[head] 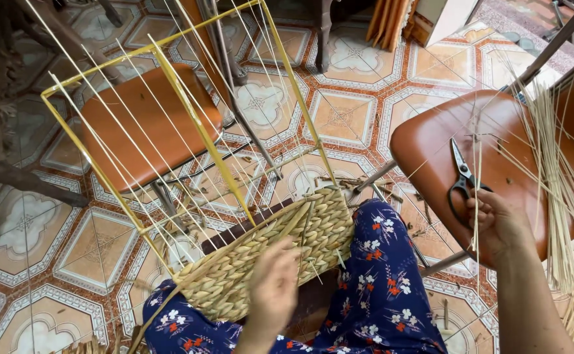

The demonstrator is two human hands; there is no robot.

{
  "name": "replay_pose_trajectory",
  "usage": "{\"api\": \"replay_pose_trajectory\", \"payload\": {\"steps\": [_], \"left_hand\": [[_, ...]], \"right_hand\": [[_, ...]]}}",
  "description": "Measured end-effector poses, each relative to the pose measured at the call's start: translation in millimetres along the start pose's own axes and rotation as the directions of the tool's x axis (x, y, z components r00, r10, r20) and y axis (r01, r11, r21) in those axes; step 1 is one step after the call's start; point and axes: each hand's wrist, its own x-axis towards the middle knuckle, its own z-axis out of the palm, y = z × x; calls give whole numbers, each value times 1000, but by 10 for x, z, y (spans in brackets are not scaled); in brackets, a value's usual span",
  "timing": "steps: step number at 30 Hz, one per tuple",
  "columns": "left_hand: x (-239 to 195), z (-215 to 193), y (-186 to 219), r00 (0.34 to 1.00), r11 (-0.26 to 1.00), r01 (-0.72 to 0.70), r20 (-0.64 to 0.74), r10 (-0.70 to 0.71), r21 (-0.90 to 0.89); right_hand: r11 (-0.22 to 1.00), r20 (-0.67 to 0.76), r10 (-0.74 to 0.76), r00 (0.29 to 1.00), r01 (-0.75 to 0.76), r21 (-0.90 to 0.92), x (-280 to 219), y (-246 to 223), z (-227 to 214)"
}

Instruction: The person sits on the floor weaving dried palm strips over a frame of vertical warp strands, folding and tucking each strip across the woven basket body on their lap. They occasionally reach to the pile of strips beside them to take new material and continue weaving.

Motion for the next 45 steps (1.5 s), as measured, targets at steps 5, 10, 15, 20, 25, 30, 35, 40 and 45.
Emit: {"api": "replay_pose_trajectory", "payload": {"steps": [5,10,15,20,25,30,35,40,45], "left_hand": [[626,1269,289,910,965,-227,323,259,-134],[1093,2271,243,856,990,-17,514,-59,142],[1018,2642,-104,838,975,218,517,-173,-28],[887,1827,20,812,950,311,528,-248,-32],[495,679,62,664,754,627,640,-386,-196],[-130,113,-93,661,615,713,613,-432,-336],[-656,137,-239,682,549,716,600,-418,-431],[-817,352,-153,638,494,755,658,-399,-432],[-534,178,-26,916,924,333,297,-271,-185]], "right_hand": [[989,-85,-83,993,72,-130,-34,-14,34],[987,-100,-67,993,51,-154,-121,-18,130],[985,-120,-54,991,32,-172,-92,-64,111],[975,-108,-51,993,26,-219,184,-89,-310],[909,-154,-200,968,125,-398,416,-229,-635],[543,-40,-501,865,278,-793,-164,-332,-50],[380,194,-533,824,438,-815,-1009,169,1135],[557,456,121,882,319,-766,-1339,915,1864],[648,517,-5,856,397,-650,-1247,834,2207]]}}
